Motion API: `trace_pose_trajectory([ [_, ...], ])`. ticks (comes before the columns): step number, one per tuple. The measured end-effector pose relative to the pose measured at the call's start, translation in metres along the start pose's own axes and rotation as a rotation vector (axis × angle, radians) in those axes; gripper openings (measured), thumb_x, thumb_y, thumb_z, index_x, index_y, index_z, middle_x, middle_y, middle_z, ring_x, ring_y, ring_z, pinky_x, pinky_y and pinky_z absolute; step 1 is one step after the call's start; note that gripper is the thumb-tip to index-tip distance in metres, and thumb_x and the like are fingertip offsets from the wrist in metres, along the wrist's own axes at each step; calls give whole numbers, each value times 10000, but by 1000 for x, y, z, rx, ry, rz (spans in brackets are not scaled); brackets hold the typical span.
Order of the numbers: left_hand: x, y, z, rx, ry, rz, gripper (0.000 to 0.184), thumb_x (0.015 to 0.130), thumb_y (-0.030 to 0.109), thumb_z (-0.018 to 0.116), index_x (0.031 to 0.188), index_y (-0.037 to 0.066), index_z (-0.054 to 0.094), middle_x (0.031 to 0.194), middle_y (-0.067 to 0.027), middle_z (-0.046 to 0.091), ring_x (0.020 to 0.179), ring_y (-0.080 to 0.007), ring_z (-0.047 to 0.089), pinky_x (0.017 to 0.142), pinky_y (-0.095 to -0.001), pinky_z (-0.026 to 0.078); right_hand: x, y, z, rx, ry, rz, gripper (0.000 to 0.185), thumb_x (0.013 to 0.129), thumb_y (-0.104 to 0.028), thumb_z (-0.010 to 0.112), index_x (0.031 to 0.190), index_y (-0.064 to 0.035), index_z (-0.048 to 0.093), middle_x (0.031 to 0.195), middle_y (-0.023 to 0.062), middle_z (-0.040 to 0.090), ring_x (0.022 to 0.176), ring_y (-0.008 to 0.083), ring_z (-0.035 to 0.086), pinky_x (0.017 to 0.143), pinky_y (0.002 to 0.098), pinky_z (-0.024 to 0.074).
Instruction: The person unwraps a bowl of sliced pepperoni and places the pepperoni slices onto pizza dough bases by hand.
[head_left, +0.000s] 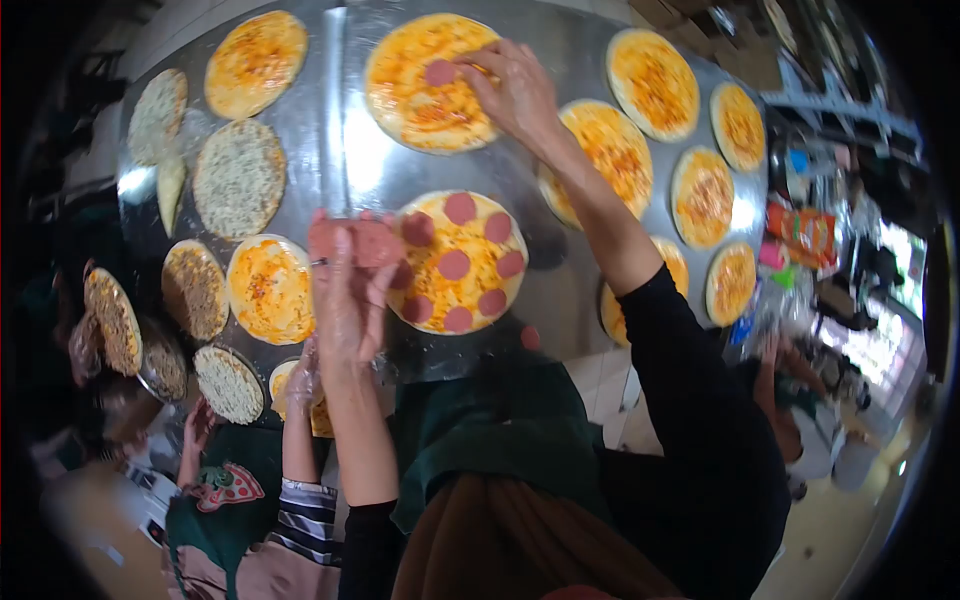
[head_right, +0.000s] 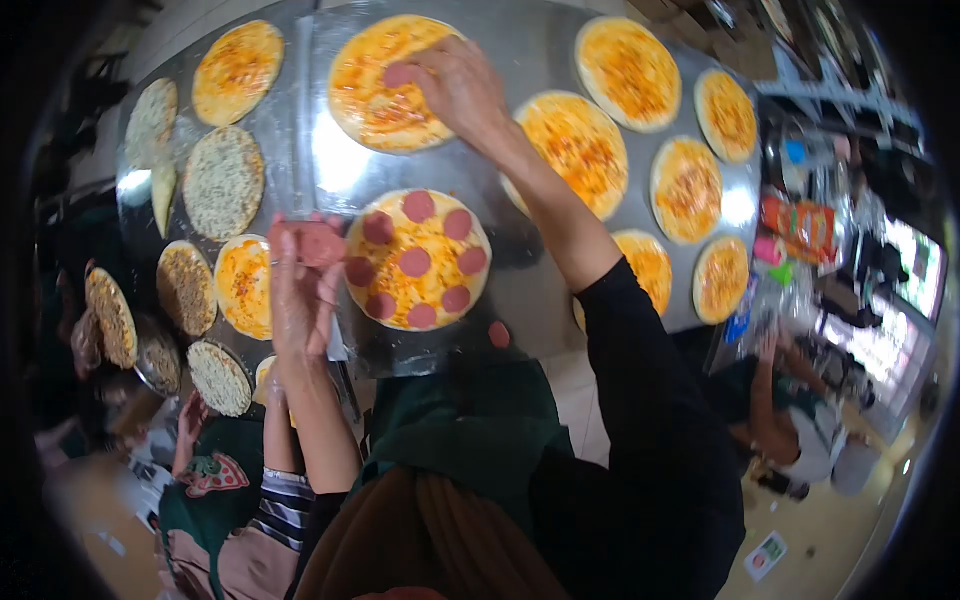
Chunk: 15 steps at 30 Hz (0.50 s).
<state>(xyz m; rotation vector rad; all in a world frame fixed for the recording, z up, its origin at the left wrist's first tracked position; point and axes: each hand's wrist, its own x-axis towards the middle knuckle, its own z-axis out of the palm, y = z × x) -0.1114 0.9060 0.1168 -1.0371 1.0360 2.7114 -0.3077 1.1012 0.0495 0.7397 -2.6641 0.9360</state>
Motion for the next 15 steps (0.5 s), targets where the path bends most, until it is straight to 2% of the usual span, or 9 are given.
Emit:
trace_pose_trajectory([
  [1,-3,1,-3,3,2,8,503,932,225,569,1365,166,318,1219,-147,514,1148,-298,542,864,-371,549,-10,-9,-12,39,52,-17,170,859,-159,611,993,-119,708,932,103,626,886,239,578,754,331,476],
  [3,-9,3,-10,8,-12,20,497,929,247,574,1358,168,336,1224,-146,512,1165,-293,527,867,-363,548,-44,-30,-30,215,96,183,169,864,-133,613,1005,-108,703,932,102,631,847,232,594,739,325,480],
  [5,-12,3,-32,30,-72,11,482,921,291,580,1341,169,376,1253,-146,494,1181,-290,511,880,-360,543,-86,-71,-54,418,115,385,157,848,-159,612,969,-101,693,908,98,631,810,287,611,737,369,498],
  [7,-19,3,-49,23,-108,-20,482,912,302,590,1333,164,399,1286,-153,467,1196,-296,494,894,-357,538,-139,-112,-61,435,205,434,138,844,-124,611,955,-84,681,883,93,623,745,279,616,676,347,505],
  [9,-24,0,-68,-44,-157,-37,461,920,260,579,1325,114,416,1326,-172,430,1238,-297,455,980,-375,485,-193,-152,-64,420,241,311,128,834,-96,612,947,-82,672,844,78,606,740,257,612,657,334,506],
  [11,-28,1,-88,-50,-229,-98,437,925,245,569,1305,74,438,1331,-182,437,1246,-302,453,1006,-396,463,-242,-204,-62,469,202,448,146,823,-78,618,960,-88,666,854,65,611,753,251,608,663,344,507],
  [14,-39,-1,-104,7,-278,-129,410,928,236,566,1272,36,469,1324,-188,454,1245,-310,457,996,-400,471,-291,-248,-72,465,62,511,171,820,-60,630,989,-71,662,863,45,620,770,225,605,685,326,512],
  [15,-44,-3,-104,20,-277,-134,405,929,233,564,1264,24,472,1319,-191,461,1242,-311,460,995,-400,471,-302,-255,-76,448,76,513,180,815,-61,632,992,-75,662,852,39,614,776,221,604,682,329,514],
])
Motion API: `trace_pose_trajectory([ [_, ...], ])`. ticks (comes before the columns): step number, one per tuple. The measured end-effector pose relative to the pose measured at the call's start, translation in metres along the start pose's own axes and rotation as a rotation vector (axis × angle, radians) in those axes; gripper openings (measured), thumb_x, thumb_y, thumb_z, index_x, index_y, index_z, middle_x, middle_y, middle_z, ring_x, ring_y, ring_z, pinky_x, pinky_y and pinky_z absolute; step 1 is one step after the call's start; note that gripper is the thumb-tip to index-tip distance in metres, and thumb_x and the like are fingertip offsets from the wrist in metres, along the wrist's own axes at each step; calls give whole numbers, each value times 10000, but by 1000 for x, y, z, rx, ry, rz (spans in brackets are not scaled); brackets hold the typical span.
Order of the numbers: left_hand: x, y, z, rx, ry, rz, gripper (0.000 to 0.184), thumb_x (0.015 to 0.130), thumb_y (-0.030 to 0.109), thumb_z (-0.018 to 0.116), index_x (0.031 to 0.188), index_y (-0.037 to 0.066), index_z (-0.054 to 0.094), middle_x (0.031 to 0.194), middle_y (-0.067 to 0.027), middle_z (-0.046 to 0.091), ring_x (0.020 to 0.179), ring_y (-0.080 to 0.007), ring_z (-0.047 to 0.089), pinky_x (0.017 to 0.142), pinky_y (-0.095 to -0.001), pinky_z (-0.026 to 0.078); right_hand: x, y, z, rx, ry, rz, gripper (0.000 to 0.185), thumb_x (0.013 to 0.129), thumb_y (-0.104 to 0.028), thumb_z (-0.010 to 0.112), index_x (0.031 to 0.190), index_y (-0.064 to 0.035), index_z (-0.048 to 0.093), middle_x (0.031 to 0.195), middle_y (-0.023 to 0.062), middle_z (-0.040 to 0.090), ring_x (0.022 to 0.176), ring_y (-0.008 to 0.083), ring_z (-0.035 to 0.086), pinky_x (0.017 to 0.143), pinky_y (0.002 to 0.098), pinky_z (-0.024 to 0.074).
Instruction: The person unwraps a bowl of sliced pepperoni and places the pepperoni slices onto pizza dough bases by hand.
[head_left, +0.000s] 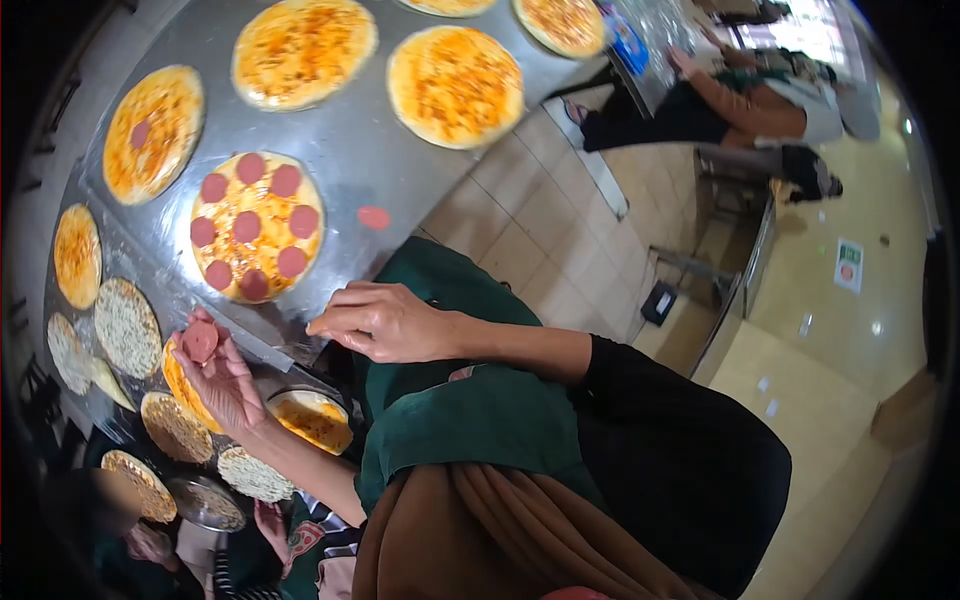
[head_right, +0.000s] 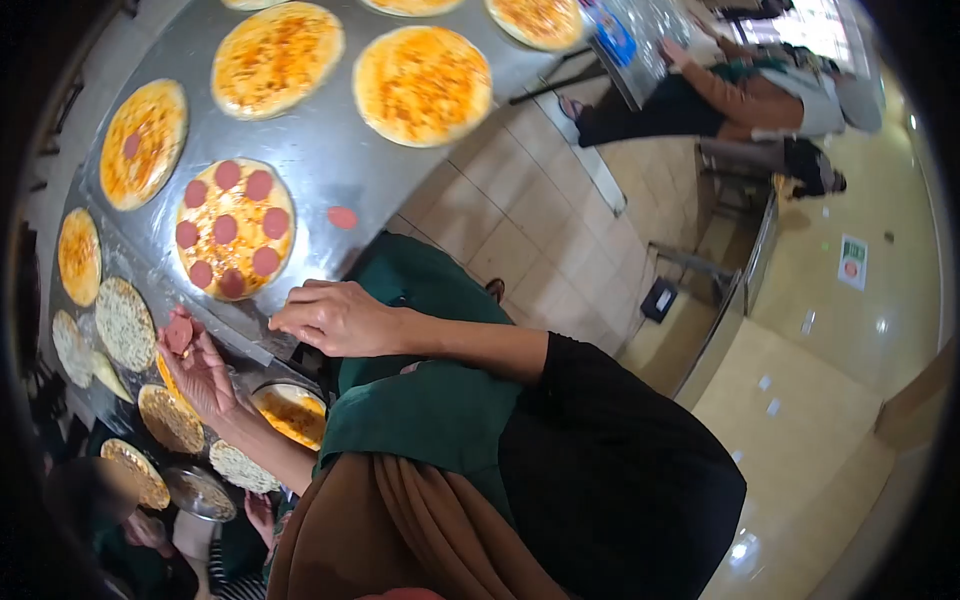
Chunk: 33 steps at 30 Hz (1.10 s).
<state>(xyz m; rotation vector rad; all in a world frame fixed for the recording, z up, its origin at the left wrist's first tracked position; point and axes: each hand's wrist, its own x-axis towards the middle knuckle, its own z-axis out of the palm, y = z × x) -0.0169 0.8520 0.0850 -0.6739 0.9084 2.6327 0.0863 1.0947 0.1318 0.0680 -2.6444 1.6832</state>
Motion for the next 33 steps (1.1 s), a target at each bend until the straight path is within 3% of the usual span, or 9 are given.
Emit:
trace_pose_trajectory([
  [6,-19,-14,-3,-21,-153,-107,382,935,226,555,1225,-14,494,1302,-201,480,1232,-319,470,992,-403,476,-55,-1,-15,-90,79,-34,240,784,-74,649,1024,-85,663,856,19,591,782,204,584,649,322,522],
  [16,-114,-59,27,78,-51,-12,391,936,244,555,1241,9,489,1291,-181,488,1227,-310,465,995,-374,468,-117,21,-38,-8,41,-145,272,770,-67,660,1042,-78,657,870,27,594,787,207,593,641,317,523],
  [19,-134,-81,41,240,-25,-8,440,926,270,573,1290,53,456,1291,-167,487,1229,-291,465,991,-349,456,-122,20,-55,13,45,-141,267,770,-69,656,1038,-69,654,882,42,602,802,227,600,665,326,520],
  [21,-135,-94,61,324,-67,-20,452,923,292,581,1300,76,455,1273,-145,496,1221,-264,468,990,-340,443,-118,18,-78,-19,24,-126,266,766,-64,645,1031,-57,646,916,62,616,827,261,605,695,343,514],
  [24,-132,-121,100,487,-93,-81,473,906,348,600,1278,83,480,1275,-122,507,1184,-245,505,957,-339,459,-120,9,-122,171,186,-11,238,806,-43,638,1043,-49,654,928,83,636,828,241,621,703,315,510],
  [26,-126,-143,135,432,-80,-217,558,893,308,629,1364,136,384,1258,-142,502,1160,-274,529,901,-349,505,-123,11,-155,256,336,38,230,844,19,614,1055,-52,672,936,74,651,837,151,610,672,262,488],
  [28,-121,-172,173,409,-137,-313,587,901,273,623,1389,137,326,1236,-135,520,1129,-283,556,867,-361,527,-124,23,-188,216,427,28,227,846,0,628,1064,-48,668,950,66,643,840,125,598,655,244,468],
  [31,-119,-222,244,406,-278,-312,629,906,242,616,1410,144,252,1215,-142,526,1102,-300,578,836,-389,547,-118,22,-252,225,373,175,278,802,-11,682,1075,-63,665,1008,85,623,846,184,610,718,289,490],
  [33,-109,-256,274,367,-350,-350,661,909,235,610,1425,169,202,1200,-148,521,1091,-300,586,818,-372,557,-109,32,-291,134,332,85,298,774,-43,714,1067,-68,663,1009,91,613,873,208,604,751,310,489],
])
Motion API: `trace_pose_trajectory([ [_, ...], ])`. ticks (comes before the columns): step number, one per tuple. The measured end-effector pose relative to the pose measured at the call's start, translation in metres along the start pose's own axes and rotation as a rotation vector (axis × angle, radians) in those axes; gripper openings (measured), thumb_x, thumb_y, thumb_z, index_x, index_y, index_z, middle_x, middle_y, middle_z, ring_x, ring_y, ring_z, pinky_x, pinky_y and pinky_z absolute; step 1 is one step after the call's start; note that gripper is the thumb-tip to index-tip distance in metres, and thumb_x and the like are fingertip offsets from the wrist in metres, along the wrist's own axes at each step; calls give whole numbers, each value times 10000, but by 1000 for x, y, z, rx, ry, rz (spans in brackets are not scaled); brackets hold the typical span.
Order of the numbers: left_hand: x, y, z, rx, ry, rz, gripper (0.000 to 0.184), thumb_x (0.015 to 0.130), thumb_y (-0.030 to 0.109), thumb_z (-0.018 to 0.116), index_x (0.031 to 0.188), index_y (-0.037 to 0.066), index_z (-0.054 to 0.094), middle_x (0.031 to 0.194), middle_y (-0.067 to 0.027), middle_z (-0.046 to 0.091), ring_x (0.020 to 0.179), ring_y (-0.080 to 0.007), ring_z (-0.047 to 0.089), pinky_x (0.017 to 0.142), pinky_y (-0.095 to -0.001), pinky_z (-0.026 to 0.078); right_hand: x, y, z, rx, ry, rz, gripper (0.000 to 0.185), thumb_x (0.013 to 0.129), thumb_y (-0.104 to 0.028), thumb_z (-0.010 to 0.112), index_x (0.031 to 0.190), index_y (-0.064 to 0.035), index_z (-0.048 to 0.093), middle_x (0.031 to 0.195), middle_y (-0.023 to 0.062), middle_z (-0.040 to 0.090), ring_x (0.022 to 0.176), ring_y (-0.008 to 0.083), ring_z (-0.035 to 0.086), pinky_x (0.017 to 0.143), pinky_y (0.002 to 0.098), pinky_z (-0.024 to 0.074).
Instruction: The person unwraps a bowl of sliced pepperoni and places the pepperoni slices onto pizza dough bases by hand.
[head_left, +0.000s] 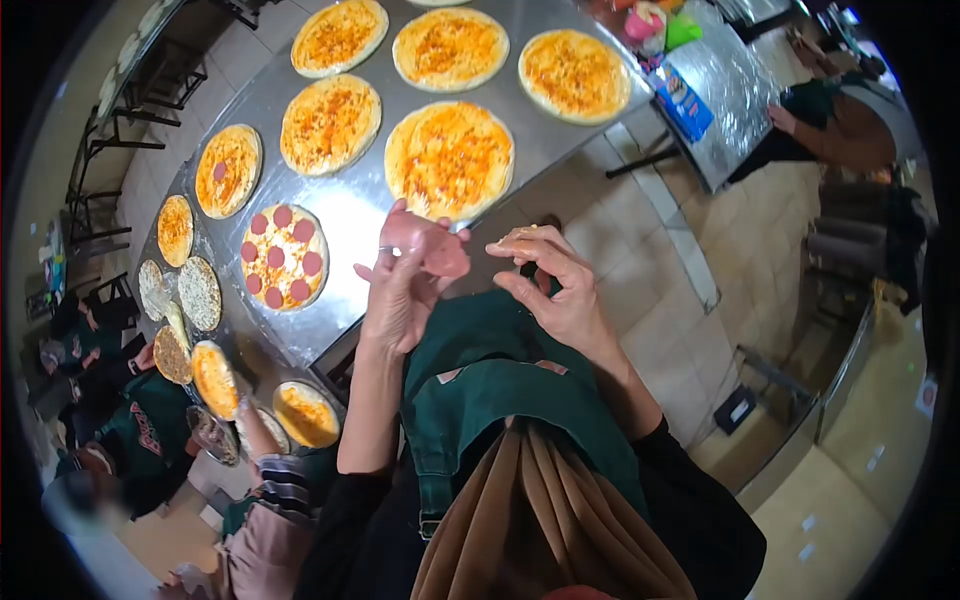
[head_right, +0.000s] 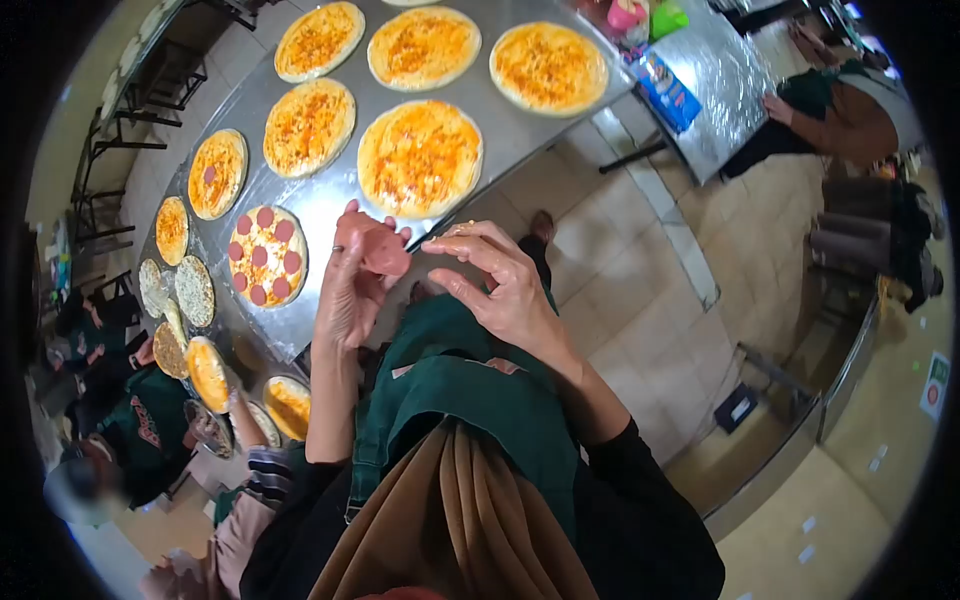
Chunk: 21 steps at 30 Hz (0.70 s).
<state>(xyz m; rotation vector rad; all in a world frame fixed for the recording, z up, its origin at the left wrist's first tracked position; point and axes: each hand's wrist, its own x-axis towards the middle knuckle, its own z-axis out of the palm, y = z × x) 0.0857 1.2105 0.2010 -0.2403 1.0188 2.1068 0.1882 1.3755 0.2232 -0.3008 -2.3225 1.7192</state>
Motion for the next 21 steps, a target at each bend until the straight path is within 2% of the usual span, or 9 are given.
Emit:
trace_pose_trajectory([
  [2,28,-16,32,-20,-18,8,669,909,233,609,1427,178,188,1198,-149,516,1089,-291,588,802,-354,564,26,4,-37,-58,-42,-115,319,725,-128,765,1022,-78,658,997,93,596,927,258,586,813,351,484],
  [5,57,-33,86,-51,5,4,669,907,232,614,1419,183,188,1197,-149,507,1054,-255,598,785,-335,574,63,18,-93,-243,-98,-264,303,725,-170,766,994,-88,652,989,79,594,939,265,585,817,353,486],
  [6,64,-40,98,-57,-5,6,664,906,232,616,1416,184,194,1199,-147,505,1046,-250,598,787,-338,574,74,18,-112,-216,-152,-272,280,729,-179,759,971,-95,646,993,71,591,954,262,579,814,361,484],
  [12,108,-65,149,-163,43,46,649,898,229,630,1398,182,219,1201,-144,507,1031,-231,595,798,-355,569,131,43,-176,-265,-326,-397,226,734,-117,740,949,-97,675,939,55,621,880,235,607,771,346,495],
  [18,149,-62,160,-290,99,48,661,898,220,631,1401,167,206,1196,-138,513,1021,-240,604,801,-369,568,180,57,-190,-281,-409,-562,228,738,-70,725,963,-75,684,933,51,632,844,222,618,729,327,508],
  [21,168,-53,169,-306,116,88,665,895,221,635,1401,161,207,1179,-129,518,1017,-248,607,795,-374,569,202,59,-192,-310,-392,-578,214,741,-44,720,951,-59,680,915,67,637,836,231,622,721,310,512],
])
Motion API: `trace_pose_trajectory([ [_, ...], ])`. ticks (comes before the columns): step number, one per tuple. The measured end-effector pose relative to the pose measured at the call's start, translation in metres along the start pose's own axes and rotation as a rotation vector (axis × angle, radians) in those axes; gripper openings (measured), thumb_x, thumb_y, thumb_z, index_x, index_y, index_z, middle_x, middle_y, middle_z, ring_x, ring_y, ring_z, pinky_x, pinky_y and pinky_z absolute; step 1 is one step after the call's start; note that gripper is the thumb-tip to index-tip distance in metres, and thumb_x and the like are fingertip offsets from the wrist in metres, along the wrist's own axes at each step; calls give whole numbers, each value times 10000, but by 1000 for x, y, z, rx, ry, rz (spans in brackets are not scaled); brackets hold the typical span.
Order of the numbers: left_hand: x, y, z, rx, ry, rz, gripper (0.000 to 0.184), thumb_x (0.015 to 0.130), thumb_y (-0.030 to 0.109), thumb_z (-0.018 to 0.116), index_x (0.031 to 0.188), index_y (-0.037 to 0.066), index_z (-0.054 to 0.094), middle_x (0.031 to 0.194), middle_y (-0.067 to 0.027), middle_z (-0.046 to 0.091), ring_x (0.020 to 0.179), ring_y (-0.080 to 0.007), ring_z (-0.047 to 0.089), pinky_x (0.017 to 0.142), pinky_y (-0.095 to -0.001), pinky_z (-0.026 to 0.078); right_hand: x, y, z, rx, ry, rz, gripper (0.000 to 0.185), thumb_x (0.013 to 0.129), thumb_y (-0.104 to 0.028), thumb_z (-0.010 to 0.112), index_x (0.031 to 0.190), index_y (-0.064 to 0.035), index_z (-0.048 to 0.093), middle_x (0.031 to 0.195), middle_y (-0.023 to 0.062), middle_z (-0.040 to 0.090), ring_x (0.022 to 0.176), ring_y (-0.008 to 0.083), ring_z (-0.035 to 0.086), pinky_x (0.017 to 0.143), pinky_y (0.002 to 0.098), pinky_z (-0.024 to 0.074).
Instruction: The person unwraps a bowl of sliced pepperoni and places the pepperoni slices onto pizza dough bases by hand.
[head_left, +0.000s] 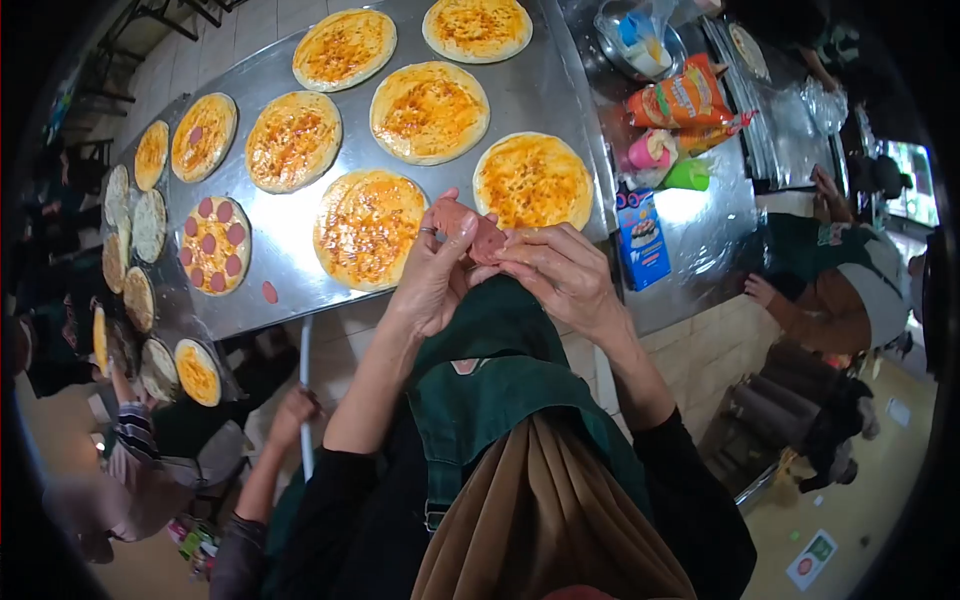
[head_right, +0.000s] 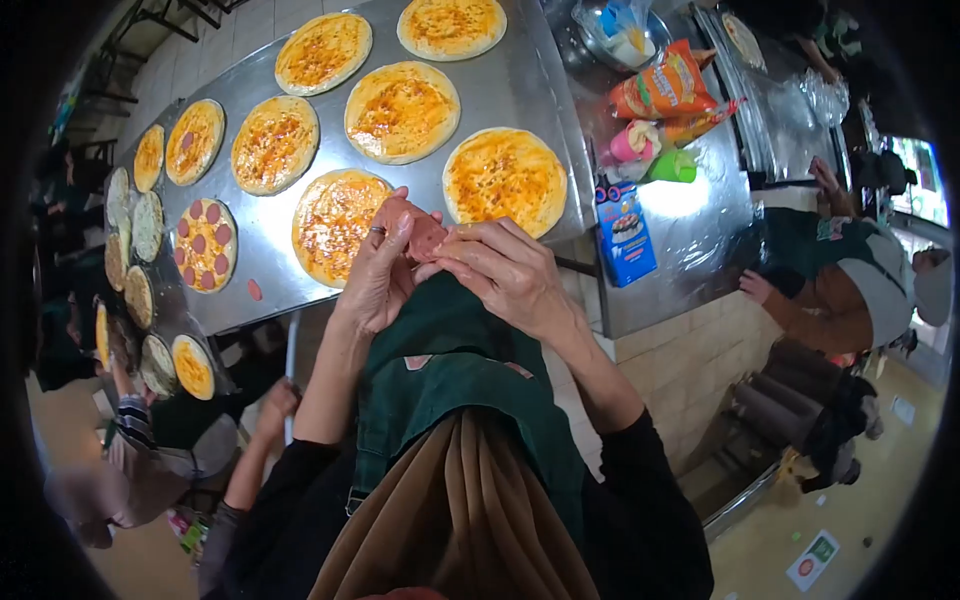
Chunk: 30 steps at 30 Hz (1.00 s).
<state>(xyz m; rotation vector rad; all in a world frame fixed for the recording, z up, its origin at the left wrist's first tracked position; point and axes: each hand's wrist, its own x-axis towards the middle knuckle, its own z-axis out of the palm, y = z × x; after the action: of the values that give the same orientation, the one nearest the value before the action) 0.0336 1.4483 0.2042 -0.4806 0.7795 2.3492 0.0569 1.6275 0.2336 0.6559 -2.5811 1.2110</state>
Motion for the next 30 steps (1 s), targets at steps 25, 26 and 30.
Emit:
trace_pose_trajectory([
  [25,-7,-118,6,-377,466,380,550,919,252,585,1363,163,274,1176,-158,531,1095,-300,584,822,-382,584,40,189,-40,1047,-562,858,206,946,-252,565,1026,-63,585,872,27,633,720,50,593,491,143,345],
  [26,-9,-121,8,-393,480,388,548,919,252,585,1362,164,275,1178,-158,530,1096,-300,584,820,-380,585,40,188,-39,1045,-580,856,202,946,-247,566,1027,-64,588,872,24,634,720,48,592,493,145,344],
  [30,-6,-122,10,-441,437,426,551,913,257,593,1359,167,282,1177,-156,531,1100,-301,582,816,-379,586,40,178,-31,908,-628,802,202,937,-213,579,1066,-57,583,850,10,624,715,45,591,483,147,339],
])
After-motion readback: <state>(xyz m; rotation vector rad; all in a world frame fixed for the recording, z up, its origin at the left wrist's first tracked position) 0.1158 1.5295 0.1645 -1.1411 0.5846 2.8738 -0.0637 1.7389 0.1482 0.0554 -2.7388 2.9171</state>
